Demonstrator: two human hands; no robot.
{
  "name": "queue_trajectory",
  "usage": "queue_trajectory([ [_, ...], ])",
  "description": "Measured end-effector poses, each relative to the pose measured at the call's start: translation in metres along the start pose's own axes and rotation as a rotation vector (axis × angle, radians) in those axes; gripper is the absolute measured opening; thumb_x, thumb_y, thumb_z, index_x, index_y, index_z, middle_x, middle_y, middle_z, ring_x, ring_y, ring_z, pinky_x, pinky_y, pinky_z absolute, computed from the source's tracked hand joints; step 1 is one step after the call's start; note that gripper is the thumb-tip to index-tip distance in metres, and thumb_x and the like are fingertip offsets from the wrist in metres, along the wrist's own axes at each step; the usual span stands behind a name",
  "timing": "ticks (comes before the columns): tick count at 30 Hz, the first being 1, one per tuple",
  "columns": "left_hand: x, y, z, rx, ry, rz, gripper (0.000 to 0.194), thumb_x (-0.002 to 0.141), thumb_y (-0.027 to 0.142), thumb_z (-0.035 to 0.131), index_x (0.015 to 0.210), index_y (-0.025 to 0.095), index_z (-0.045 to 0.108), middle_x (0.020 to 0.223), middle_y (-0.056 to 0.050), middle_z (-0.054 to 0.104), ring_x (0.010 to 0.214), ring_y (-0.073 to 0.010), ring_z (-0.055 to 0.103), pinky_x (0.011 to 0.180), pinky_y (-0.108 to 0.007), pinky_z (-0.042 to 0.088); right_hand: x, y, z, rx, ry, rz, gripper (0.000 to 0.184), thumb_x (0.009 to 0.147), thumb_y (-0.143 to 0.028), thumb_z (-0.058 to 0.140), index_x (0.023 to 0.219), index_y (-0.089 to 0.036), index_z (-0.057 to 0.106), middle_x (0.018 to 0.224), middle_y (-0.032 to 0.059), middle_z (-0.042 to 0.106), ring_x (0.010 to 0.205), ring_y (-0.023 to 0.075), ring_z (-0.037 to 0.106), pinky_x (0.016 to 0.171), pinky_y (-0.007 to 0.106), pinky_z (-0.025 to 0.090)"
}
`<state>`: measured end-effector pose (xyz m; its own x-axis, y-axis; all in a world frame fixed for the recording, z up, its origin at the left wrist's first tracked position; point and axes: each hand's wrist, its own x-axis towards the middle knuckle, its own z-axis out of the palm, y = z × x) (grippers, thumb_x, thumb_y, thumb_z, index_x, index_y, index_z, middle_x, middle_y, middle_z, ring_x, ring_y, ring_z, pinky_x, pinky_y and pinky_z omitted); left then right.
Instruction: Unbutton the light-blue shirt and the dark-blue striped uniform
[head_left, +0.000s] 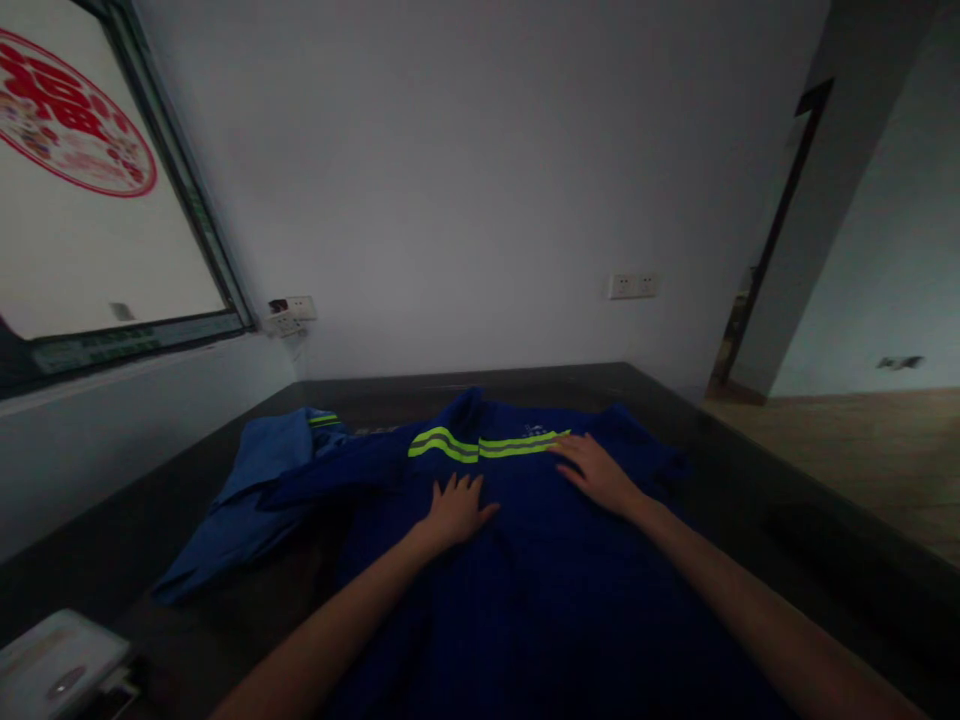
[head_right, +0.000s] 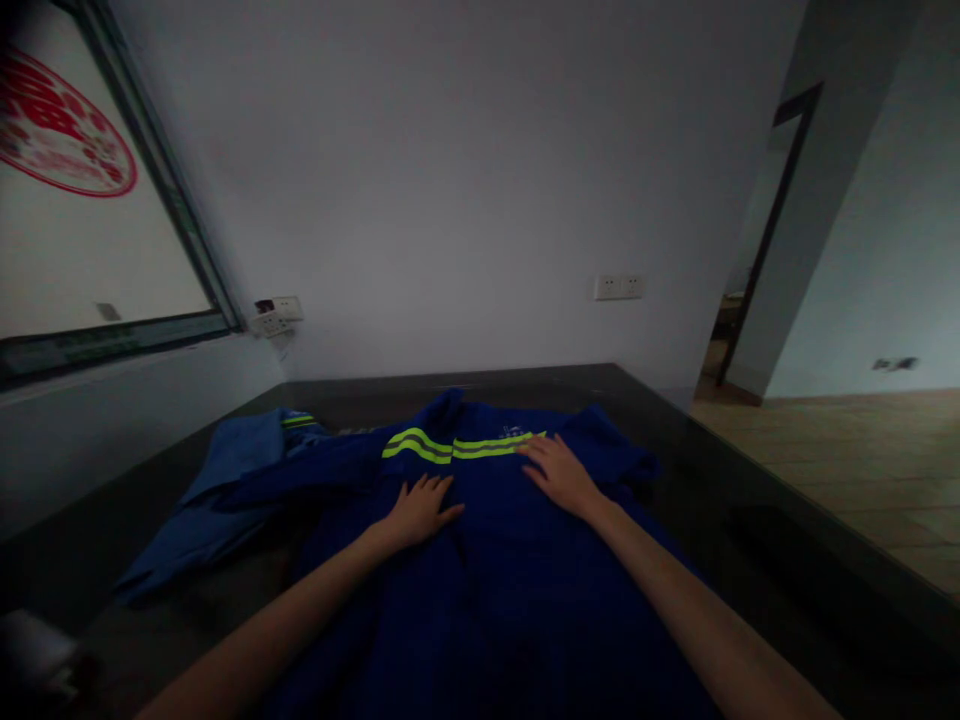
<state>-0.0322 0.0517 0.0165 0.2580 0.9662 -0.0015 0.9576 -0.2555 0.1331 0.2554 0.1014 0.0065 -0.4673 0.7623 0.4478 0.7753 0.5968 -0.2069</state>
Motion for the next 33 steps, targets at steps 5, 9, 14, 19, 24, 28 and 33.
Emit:
queue_trajectory([
  [5, -0.015, -0.014, 0.041, 0.026, 0.096, 0.081, 0.059, 0.093, 0.055, 0.023, 0.145, 0.027, 0.025, 0.152, -0.009, 0.026, 0.140, -0.0308, 0.016, 0.108, -0.060, 0.018, -0.012, 0.004, 0.034, -0.035, -0.330, 0.060, 0.052, 0.092, -0.055, 0.032, 0.137, -0.031, 0.043, 0.148, 0.0046, 0.035, 0.137, 0.0277, 0.027, 0.109, 0.056, 0.016],
  [9, -0.006, -0.030, 0.037, 0.014, 0.074, 0.165, 0.059, 0.092, 0.058, 0.022, 0.145, 0.033, 0.021, 0.154, -0.005, 0.021, 0.141, -0.0276, 0.013, 0.109, -0.057, 0.017, -0.013, 0.008, 0.036, -0.037, -0.335, 0.094, 0.053, 0.092, -0.055, 0.031, 0.138, -0.032, 0.040, 0.149, 0.0039, 0.033, 0.138, 0.0270, 0.025, 0.110, 0.054, 0.015],
  [14, 0.041, -0.052, 0.025, 0.048, -0.012, 0.333, 0.055, 0.094, 0.054, 0.024, 0.145, 0.034, 0.019, 0.154, -0.005, 0.019, 0.142, -0.0237, 0.013, 0.110, -0.051, 0.017, -0.003, 0.016, 0.038, -0.100, -0.353, 0.187, 0.055, 0.092, -0.058, 0.027, 0.140, -0.033, 0.036, 0.151, 0.0053, 0.029, 0.138, 0.0293, 0.024, 0.108, 0.056, 0.019],
  [19, 0.089, -0.062, 0.015, 0.178, 0.029, 0.375, 0.055, 0.092, 0.051, 0.036, 0.144, 0.036, 0.024, 0.151, -0.004, 0.028, 0.139, -0.0226, 0.022, 0.110, -0.046, 0.019, 0.004, 0.026, 0.038, -0.194, -0.362, 0.306, 0.053, 0.093, -0.055, 0.029, 0.141, -0.032, 0.035, 0.150, 0.0078, 0.031, 0.137, 0.0289, 0.027, 0.106, 0.053, 0.023],
  [24, 0.109, -0.051, 0.012, 0.262, 0.164, 0.218, 0.056, 0.087, 0.051, 0.048, 0.139, 0.036, 0.036, 0.144, -0.006, 0.042, 0.135, -0.0279, 0.030, 0.110, -0.049, 0.015, 0.001, 0.013, 0.034, -0.299, -0.376, 0.369, 0.056, 0.092, -0.055, 0.033, 0.141, -0.029, 0.036, 0.146, 0.0108, 0.037, 0.132, 0.0316, 0.036, 0.101, 0.048, 0.035],
  [28, 0.109, -0.038, 0.011, 0.256, 0.215, 0.139, 0.047, 0.087, 0.046, 0.051, 0.130, 0.026, 0.049, 0.138, -0.012, 0.046, 0.131, -0.0302, 0.033, 0.109, -0.049, 0.015, -0.003, -0.006, 0.031, -0.374, -0.343, 0.403, 0.055, 0.091, -0.053, 0.035, 0.139, -0.026, 0.041, 0.140, 0.0146, 0.045, 0.123, 0.0327, 0.048, 0.093, 0.045, 0.043],
  [33, 0.109, -0.019, 0.014, 0.209, 0.236, 0.040, 0.035, 0.089, 0.036, 0.049, 0.120, 0.020, 0.055, 0.121, -0.016, 0.056, 0.118, -0.0312, 0.047, 0.101, -0.051, 0.027, -0.014, -0.044, 0.024, -0.454, -0.338, 0.408, 0.051, 0.091, -0.046, 0.040, 0.133, -0.018, 0.050, 0.127, 0.0238, 0.055, 0.103, 0.0352, 0.061, 0.076, 0.044, 0.051],
])
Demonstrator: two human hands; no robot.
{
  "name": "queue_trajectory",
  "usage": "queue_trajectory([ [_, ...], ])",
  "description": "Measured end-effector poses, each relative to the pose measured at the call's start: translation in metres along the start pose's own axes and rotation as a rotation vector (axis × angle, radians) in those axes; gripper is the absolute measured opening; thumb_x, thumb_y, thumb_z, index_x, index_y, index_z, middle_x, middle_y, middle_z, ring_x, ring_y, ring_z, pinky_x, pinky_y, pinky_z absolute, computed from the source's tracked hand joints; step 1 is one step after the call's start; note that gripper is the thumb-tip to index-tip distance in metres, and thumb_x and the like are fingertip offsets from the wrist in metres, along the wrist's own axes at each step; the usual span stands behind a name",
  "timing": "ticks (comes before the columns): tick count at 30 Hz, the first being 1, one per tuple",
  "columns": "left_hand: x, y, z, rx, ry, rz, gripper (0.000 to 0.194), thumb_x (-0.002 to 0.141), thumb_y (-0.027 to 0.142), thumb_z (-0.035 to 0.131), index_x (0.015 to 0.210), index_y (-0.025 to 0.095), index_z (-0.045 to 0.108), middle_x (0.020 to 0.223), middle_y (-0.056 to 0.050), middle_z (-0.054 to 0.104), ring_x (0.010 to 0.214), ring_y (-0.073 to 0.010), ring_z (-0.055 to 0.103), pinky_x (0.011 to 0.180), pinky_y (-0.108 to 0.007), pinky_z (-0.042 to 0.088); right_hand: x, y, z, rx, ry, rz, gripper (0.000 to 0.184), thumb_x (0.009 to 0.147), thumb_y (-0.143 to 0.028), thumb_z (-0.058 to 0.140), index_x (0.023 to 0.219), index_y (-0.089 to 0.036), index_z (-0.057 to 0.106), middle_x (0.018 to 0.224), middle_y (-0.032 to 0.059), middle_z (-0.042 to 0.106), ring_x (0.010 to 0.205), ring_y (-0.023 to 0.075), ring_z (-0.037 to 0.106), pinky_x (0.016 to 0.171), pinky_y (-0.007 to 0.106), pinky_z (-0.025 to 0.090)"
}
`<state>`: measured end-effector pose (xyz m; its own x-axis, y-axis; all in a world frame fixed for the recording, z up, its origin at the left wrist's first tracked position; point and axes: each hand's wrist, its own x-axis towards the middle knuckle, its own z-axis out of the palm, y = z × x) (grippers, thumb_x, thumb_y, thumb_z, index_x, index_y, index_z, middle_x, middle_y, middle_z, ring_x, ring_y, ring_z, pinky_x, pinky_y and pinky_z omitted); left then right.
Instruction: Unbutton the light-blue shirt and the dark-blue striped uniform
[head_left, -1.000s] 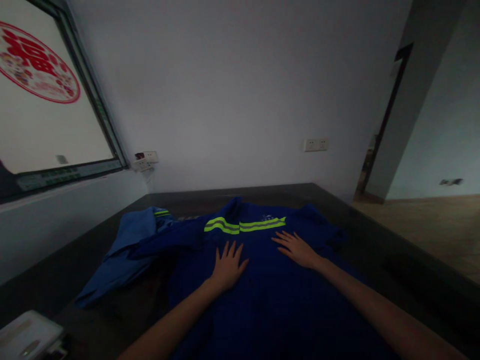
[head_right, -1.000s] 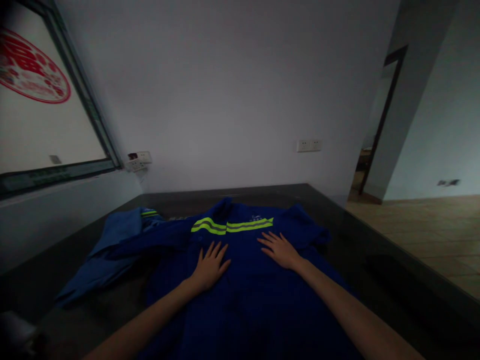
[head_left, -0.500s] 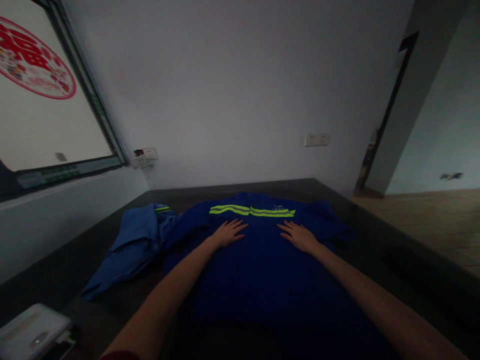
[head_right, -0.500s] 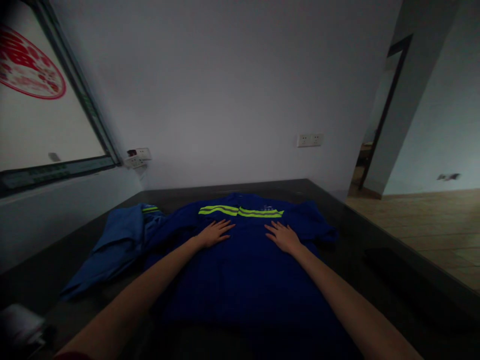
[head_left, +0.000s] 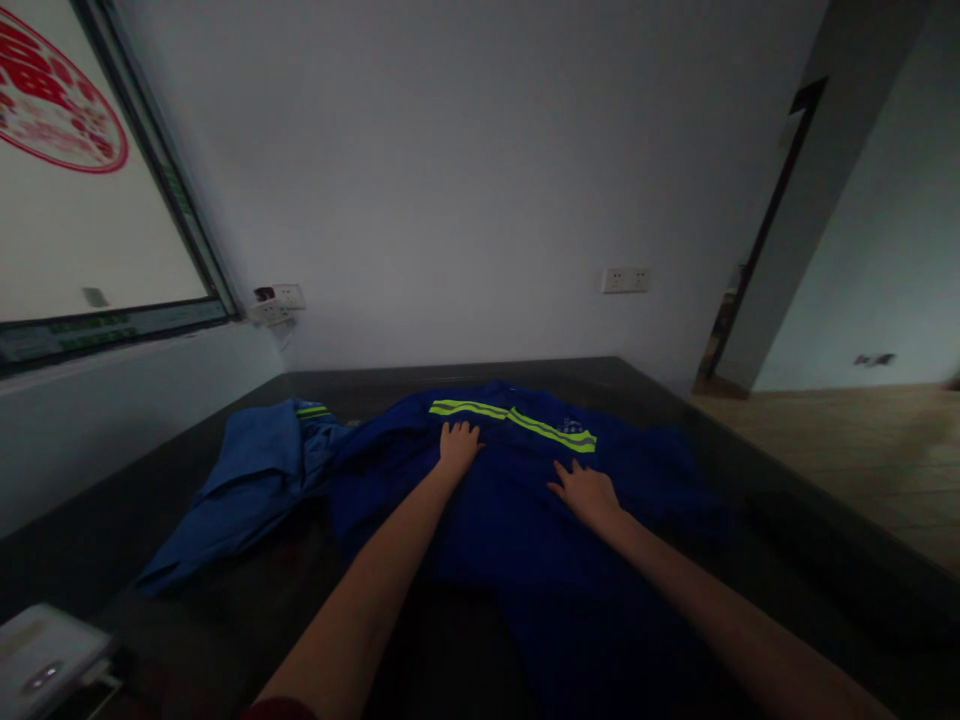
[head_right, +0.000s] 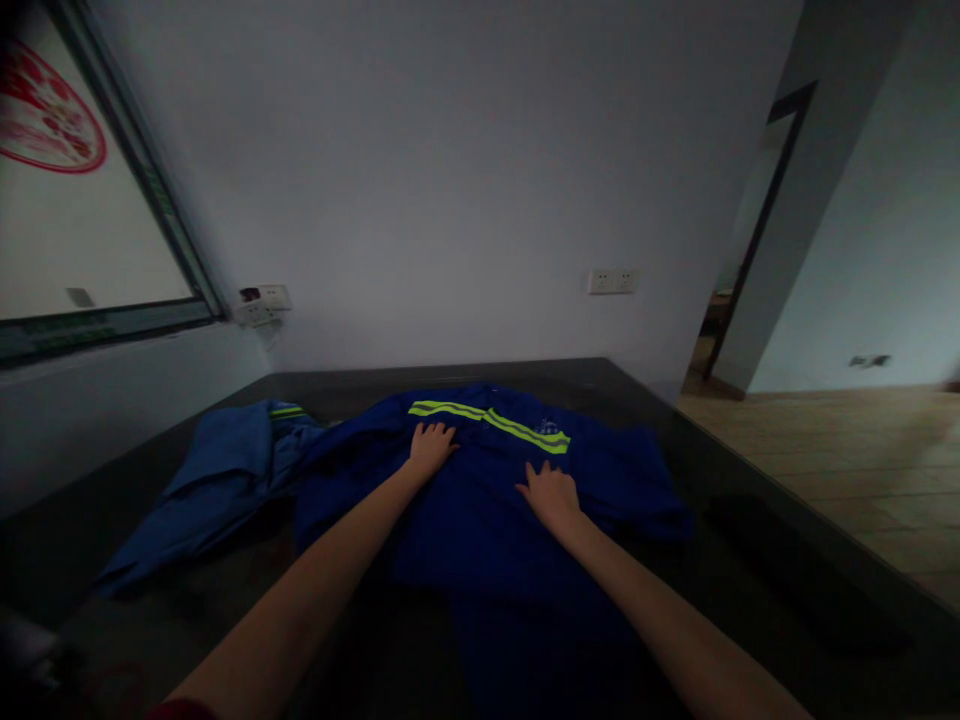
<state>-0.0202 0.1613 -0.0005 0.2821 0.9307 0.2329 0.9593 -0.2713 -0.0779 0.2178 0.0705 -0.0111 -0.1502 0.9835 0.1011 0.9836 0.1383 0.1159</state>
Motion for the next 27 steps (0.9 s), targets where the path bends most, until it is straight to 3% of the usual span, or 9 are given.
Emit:
queue_trajectory([
  [5, -0.004, 0.010, -0.008, -0.101, -0.011, 0.092, 0.038, 0.089, 0.035, 0.050, 0.125, 0.022, 0.050, 0.127, -0.012, 0.054, 0.120, -0.0265, 0.048, 0.104, -0.047, 0.027, -0.046, -0.029, -0.019, -0.017, -0.065, -0.046, 0.045, 0.091, -0.034, 0.045, 0.128, -0.009, 0.054, 0.103, 0.0282, 0.066, 0.085, 0.0317, 0.068, 0.067, 0.040, 0.053],
  [8, -0.015, -0.002, -0.027, -0.192, -0.025, 0.208, 0.046, 0.090, 0.037, 0.048, 0.134, 0.027, 0.040, 0.133, -0.006, 0.052, 0.121, -0.0201, 0.048, 0.105, -0.037, 0.031, -0.065, -0.033, -0.030, -0.049, -0.094, -0.082, 0.045, 0.091, -0.032, 0.047, 0.127, -0.006, 0.055, 0.099, 0.0296, 0.066, 0.081, 0.0326, 0.069, 0.062, 0.039, 0.052],
  [11, -0.041, -0.039, -0.049, -0.418, 0.020, 0.252, 0.044, 0.092, 0.033, 0.042, 0.134, 0.023, 0.041, 0.124, -0.006, 0.059, 0.110, -0.0167, 0.056, 0.097, -0.029, 0.040, -0.073, -0.021, -0.041, 0.013, -0.091, -0.097, 0.040, 0.089, -0.033, 0.051, 0.123, -0.016, 0.059, 0.096, 0.0211, 0.070, 0.079, 0.0312, 0.069, 0.062, 0.040, 0.053],
  [14, -0.083, -0.098, -0.066, -0.431, 0.042, 0.043, 0.034, 0.091, 0.032, 0.037, 0.117, 0.020, 0.055, 0.114, -0.006, 0.064, 0.104, -0.0187, 0.060, 0.092, -0.030, 0.044, -0.081, -0.009, -0.056, 0.161, 0.019, -0.135, 0.034, 0.088, -0.037, 0.049, 0.115, -0.023, 0.063, 0.100, 0.0150, 0.069, 0.084, 0.0306, 0.067, 0.067, 0.043, 0.053],
  [17, -0.132, -0.152, -0.070, -0.288, -0.098, -0.200, 0.034, 0.088, 0.024, 0.035, 0.114, 0.019, 0.057, 0.113, -0.007, 0.064, 0.104, -0.0207, 0.061, 0.093, -0.033, 0.044, -0.104, -0.015, -0.068, 0.363, 0.148, -0.325, 0.027, 0.089, -0.038, 0.046, 0.106, -0.028, 0.065, 0.103, 0.0101, 0.068, 0.093, 0.0281, 0.063, 0.079, 0.044, 0.051],
  [19, -0.160, -0.172, -0.065, -0.255, -0.176, -0.250, 0.042, 0.081, 0.015, 0.039, 0.120, 0.019, 0.053, 0.122, -0.008, 0.060, 0.114, -0.0202, 0.056, 0.100, -0.033, 0.039, -0.126, -0.029, -0.063, 0.473, 0.121, -0.508, 0.023, 0.089, -0.043, 0.047, 0.096, -0.031, 0.066, 0.094, 0.0056, 0.070, 0.088, 0.0240, 0.064, 0.078, 0.039, 0.052],
  [21, -0.180, -0.181, -0.058, -0.282, -0.244, -0.216, 0.055, 0.075, 0.013, 0.044, 0.131, 0.017, 0.045, 0.133, -0.009, 0.052, 0.123, -0.0206, 0.048, 0.106, -0.033, 0.034, -0.145, -0.048, -0.047, 0.455, 0.039, -0.636, 0.026, 0.081, -0.053, 0.056, 0.092, -0.032, 0.066, 0.088, 0.0049, 0.071, 0.079, 0.0240, 0.065, 0.067, 0.037, 0.054],
  [24, -0.190, -0.181, -0.046, -0.369, -0.300, -0.138, 0.072, 0.074, 0.024, 0.052, 0.142, 0.017, 0.029, 0.138, -0.011, 0.044, 0.126, -0.0231, 0.045, 0.106, -0.034, 0.034, -0.159, -0.072, -0.015, 0.303, 0.105, -0.526, 0.054, 0.063, -0.065, 0.068, 0.104, -0.029, 0.067, 0.102, 0.0121, 0.069, 0.090, 0.0327, 0.065, 0.067, 0.042, 0.056],
  [27, -0.186, -0.180, -0.034, -0.412, -0.266, -0.095, 0.067, 0.072, 0.029, 0.055, 0.136, 0.018, 0.039, 0.126, -0.011, 0.049, 0.117, -0.0246, 0.051, 0.102, -0.036, 0.038, -0.155, -0.082, -0.003, 0.179, 0.187, -0.342, 0.059, 0.063, -0.054, 0.074, 0.114, -0.024, 0.064, 0.116, 0.0163, 0.063, 0.104, 0.0371, 0.060, 0.079, 0.046, 0.054],
])
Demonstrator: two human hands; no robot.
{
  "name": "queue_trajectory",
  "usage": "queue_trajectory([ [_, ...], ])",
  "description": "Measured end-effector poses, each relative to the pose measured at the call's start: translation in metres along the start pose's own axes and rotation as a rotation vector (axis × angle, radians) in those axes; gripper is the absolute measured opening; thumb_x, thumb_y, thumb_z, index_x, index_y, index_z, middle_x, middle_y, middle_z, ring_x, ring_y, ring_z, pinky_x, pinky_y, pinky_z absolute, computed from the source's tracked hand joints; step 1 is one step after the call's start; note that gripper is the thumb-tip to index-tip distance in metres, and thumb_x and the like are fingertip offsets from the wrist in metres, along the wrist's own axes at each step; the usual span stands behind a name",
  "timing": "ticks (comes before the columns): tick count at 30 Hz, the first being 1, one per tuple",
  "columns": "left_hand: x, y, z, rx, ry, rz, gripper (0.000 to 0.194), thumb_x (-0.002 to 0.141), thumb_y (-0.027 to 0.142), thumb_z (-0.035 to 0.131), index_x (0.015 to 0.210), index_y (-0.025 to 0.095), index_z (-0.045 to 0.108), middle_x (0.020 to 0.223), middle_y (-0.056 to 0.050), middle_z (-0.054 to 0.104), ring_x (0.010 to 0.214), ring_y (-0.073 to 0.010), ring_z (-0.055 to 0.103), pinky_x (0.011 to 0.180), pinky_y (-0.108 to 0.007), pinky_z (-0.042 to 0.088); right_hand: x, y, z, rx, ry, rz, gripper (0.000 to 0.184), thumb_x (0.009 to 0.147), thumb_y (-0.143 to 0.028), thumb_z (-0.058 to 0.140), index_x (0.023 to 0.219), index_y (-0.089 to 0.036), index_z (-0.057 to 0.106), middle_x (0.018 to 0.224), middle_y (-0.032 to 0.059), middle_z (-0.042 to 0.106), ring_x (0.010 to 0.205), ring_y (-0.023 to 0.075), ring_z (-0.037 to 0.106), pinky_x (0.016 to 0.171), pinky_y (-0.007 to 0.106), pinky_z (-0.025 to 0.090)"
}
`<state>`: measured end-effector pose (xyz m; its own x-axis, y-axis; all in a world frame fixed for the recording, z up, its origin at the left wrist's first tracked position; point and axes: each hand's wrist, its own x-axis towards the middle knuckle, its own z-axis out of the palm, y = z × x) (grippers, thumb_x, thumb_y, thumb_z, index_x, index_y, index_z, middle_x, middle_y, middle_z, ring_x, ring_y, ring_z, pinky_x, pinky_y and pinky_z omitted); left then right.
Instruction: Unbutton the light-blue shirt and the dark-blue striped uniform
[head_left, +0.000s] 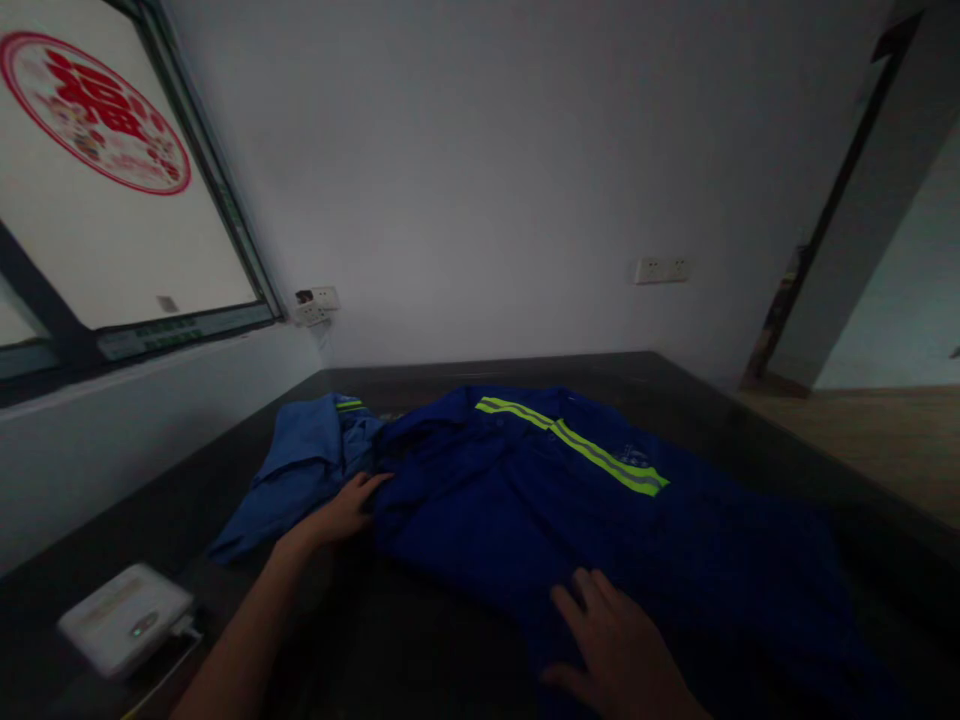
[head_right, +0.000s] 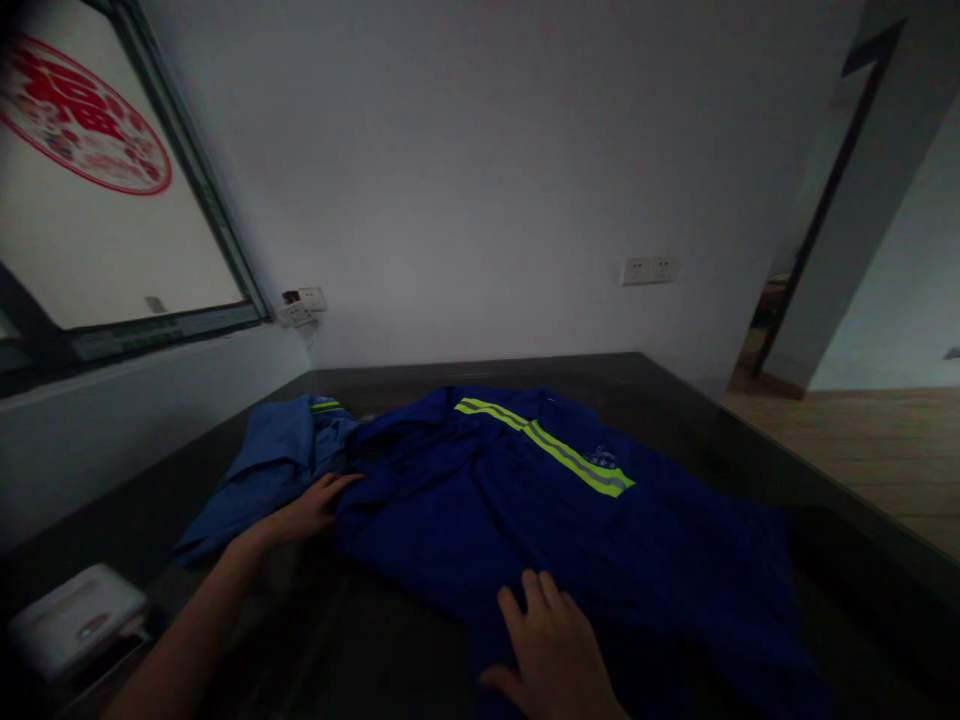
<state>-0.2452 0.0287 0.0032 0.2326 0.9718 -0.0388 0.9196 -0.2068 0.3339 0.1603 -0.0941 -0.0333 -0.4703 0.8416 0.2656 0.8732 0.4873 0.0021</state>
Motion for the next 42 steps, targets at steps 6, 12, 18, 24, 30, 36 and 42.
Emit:
queue_trajectory([
  [6, 0.021, 0.003, 0.003, -0.272, 0.252, 0.048, 0.035, 0.075, 0.036, 0.053, 0.105, 0.018, 0.060, 0.120, -0.010, 0.054, 0.116, -0.0258, 0.050, 0.104, -0.039, 0.036, 0.029, 0.022, -0.025, 0.015, 0.007, 0.057, 0.022, 0.078, -0.010, 0.061, 0.096, -0.020, 0.068, 0.103, 0.0094, 0.069, 0.092, 0.0260, 0.065, 0.076, 0.038, 0.055],
  [12, 0.032, 0.031, -0.032, -0.665, 0.429, -0.089, 0.058, 0.071, 0.066, 0.052, 0.100, 0.016, 0.060, 0.092, -0.005, 0.067, 0.092, -0.0242, 0.061, 0.082, -0.034, 0.049, 0.033, 0.066, -0.062, 0.379, 0.243, 0.111, 0.030, 0.093, -0.024, 0.040, 0.105, -0.017, 0.067, 0.103, 0.0085, 0.071, 0.093, 0.0228, 0.068, 0.080, 0.035, 0.055],
  [18, 0.037, 0.045, -0.093, -0.443, 0.619, -0.139, 0.051, 0.070, 0.061, 0.056, 0.095, 0.017, 0.059, 0.077, -0.001, 0.063, 0.071, -0.0194, 0.061, 0.063, -0.027, 0.048, 0.014, 0.055, -0.118, 0.533, 0.485, -0.070, 0.027, 0.093, -0.029, 0.044, 0.102, -0.020, 0.068, 0.099, 0.0074, 0.071, 0.091, 0.0196, 0.067, 0.079, 0.029, 0.054],
  [24, 0.024, 0.018, -0.089, 0.031, 0.375, -0.169, 0.028, 0.076, 0.036, 0.053, 0.099, 0.020, 0.059, 0.097, -0.007, 0.066, 0.095, -0.0261, 0.061, 0.087, -0.037, 0.045, 0.011, 0.006, -0.102, 0.607, -0.079, -0.445, 0.027, 0.090, -0.038, 0.051, 0.104, -0.022, 0.068, 0.106, 0.0065, 0.068, 0.094, 0.0186, 0.063, 0.082, 0.029, 0.050],
  [30, -0.014, 0.030, -0.034, 0.371, 0.306, -0.307, 0.042, 0.083, 0.013, 0.038, 0.123, 0.013, 0.052, 0.118, -0.018, 0.055, 0.103, -0.0285, 0.058, 0.085, -0.042, 0.047, 0.035, 0.047, -0.089, 0.604, -0.061, -0.207, 0.035, 0.094, -0.042, 0.040, 0.104, -0.022, 0.066, 0.106, 0.0066, 0.066, 0.098, 0.0177, 0.060, 0.088, 0.031, 0.046],
  [36, -0.040, 0.118, -0.005, 0.373, 0.543, -0.002, 0.048, 0.087, 0.012, 0.033, 0.132, 0.023, 0.047, 0.134, -0.010, 0.048, 0.123, -0.0252, 0.045, 0.105, -0.048, 0.034, 0.112, 0.149, -0.051, 0.281, -0.025, -0.021, 0.040, 0.089, -0.042, 0.046, 0.120, -0.021, 0.060, 0.126, 0.0112, 0.056, 0.117, 0.0253, 0.050, 0.101, 0.040, 0.038],
  [42, -0.059, 0.192, 0.057, 0.193, -0.101, 0.071, 0.062, 0.084, 0.049, 0.051, 0.141, 0.045, 0.026, 0.152, -0.006, 0.025, 0.138, -0.0394, 0.019, 0.096, -0.074, 0.023, 0.166, 0.189, 0.025, 0.104, -0.182, 0.121, 0.060, 0.088, -0.051, 0.044, 0.142, -0.024, 0.037, 0.147, 0.0139, 0.034, 0.135, 0.0321, 0.030, 0.107, 0.046, 0.027],
])
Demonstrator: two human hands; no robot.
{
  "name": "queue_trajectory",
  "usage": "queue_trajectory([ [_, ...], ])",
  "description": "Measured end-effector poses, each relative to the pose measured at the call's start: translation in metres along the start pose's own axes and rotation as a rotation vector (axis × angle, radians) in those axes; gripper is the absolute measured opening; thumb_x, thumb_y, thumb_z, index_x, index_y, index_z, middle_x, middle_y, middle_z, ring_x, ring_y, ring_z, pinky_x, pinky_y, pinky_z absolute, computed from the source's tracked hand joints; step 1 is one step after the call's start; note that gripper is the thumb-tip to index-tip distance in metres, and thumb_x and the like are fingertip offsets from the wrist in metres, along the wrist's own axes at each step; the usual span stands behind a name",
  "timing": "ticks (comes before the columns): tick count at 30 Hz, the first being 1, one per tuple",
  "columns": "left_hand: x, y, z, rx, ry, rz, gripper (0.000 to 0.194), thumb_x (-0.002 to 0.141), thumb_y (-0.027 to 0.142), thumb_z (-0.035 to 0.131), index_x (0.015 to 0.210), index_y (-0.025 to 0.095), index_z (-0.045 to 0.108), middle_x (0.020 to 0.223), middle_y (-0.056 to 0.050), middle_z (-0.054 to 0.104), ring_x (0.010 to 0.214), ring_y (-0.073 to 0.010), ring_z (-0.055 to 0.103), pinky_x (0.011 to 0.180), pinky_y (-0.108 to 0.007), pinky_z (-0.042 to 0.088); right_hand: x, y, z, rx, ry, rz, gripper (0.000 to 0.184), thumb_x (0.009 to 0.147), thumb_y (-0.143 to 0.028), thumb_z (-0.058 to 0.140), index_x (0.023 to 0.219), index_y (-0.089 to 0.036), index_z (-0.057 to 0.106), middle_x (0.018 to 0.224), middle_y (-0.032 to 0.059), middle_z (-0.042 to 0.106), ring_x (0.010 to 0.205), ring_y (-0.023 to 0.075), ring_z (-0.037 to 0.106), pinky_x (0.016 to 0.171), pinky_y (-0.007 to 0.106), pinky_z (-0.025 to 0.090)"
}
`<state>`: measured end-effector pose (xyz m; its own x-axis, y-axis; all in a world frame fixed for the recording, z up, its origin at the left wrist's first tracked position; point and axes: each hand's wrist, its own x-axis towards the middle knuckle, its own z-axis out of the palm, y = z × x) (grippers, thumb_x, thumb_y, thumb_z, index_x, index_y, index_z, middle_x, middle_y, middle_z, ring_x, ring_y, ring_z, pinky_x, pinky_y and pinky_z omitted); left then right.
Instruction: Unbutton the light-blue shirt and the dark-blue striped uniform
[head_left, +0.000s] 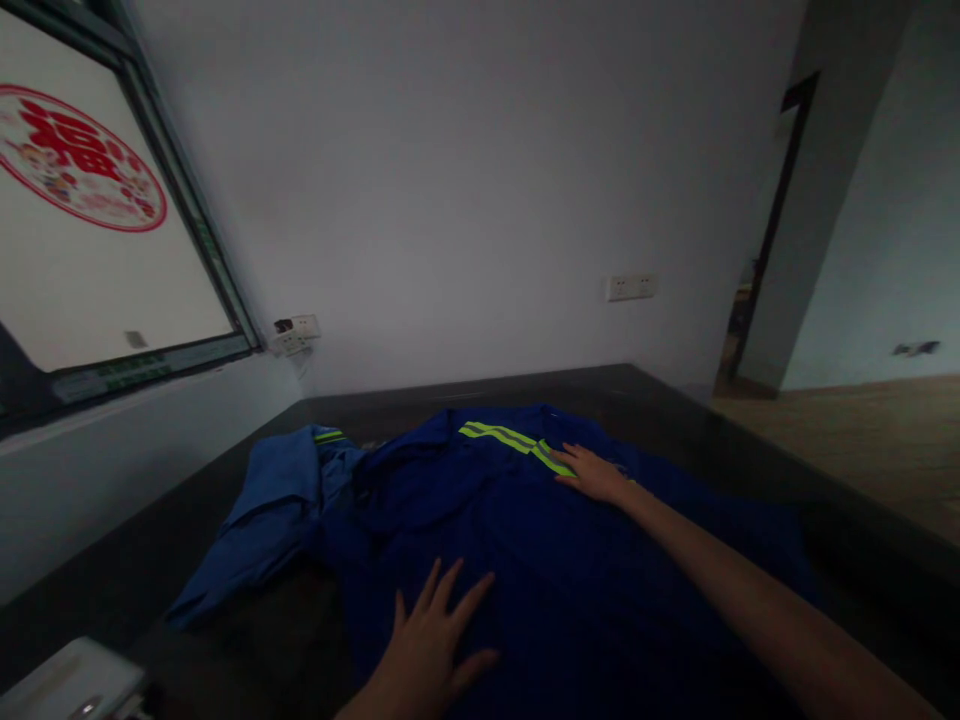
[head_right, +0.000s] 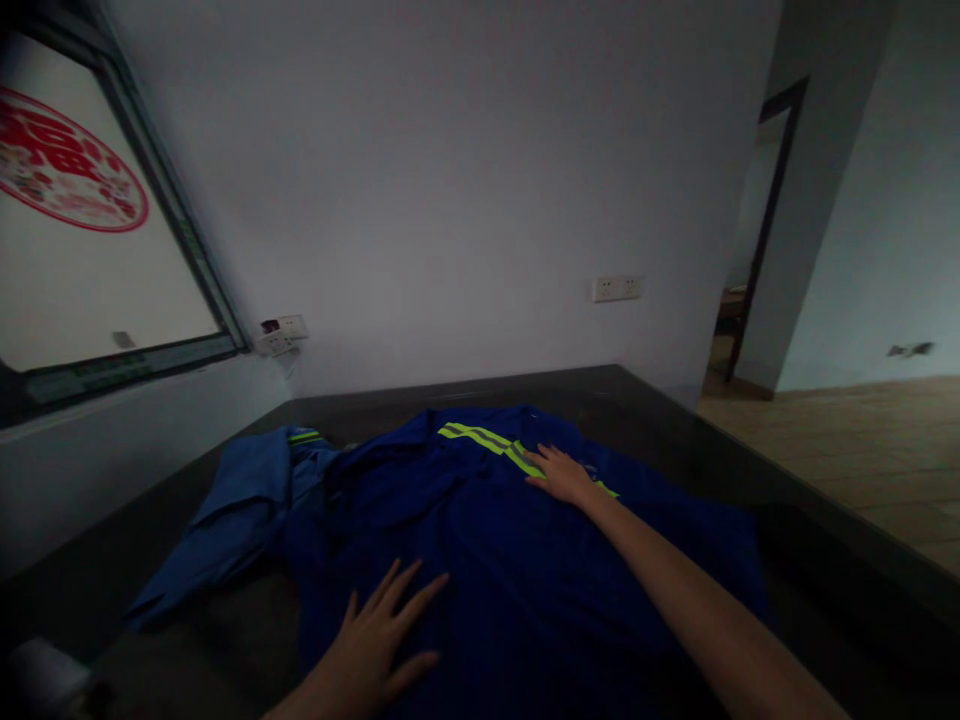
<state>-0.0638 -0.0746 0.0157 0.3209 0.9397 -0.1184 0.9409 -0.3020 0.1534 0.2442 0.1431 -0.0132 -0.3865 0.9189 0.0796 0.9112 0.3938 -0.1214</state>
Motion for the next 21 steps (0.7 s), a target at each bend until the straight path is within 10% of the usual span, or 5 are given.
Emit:
queue_trajectory([
  [14, 0.073, -0.059, -0.001, 0.018, 0.023, 0.265, 0.051, 0.092, 0.046, 0.037, 0.141, 0.047, 0.023, 0.154, -0.003, 0.020, 0.140, -0.0349, 0.015, 0.098, -0.075, 0.011, -0.028, 0.022, -0.001, -0.102, 0.006, 0.298, 0.051, 0.091, -0.053, 0.035, 0.136, -0.031, 0.045, 0.140, 0.0129, 0.046, 0.124, 0.0320, 0.046, 0.096, 0.047, 0.038],
  [21, 0.141, -0.100, -0.004, -0.095, 0.123, 0.293, 0.057, 0.094, 0.051, 0.028, 0.146, 0.032, 0.016, 0.150, -0.006, 0.029, 0.135, -0.0216, 0.032, 0.111, -0.048, 0.022, -0.074, 0.012, -0.019, -0.170, -0.012, 0.395, 0.047, 0.092, -0.045, 0.035, 0.135, -0.027, 0.047, 0.119, 0.0176, 0.060, 0.099, 0.0304, 0.063, 0.076, 0.041, 0.048],
])
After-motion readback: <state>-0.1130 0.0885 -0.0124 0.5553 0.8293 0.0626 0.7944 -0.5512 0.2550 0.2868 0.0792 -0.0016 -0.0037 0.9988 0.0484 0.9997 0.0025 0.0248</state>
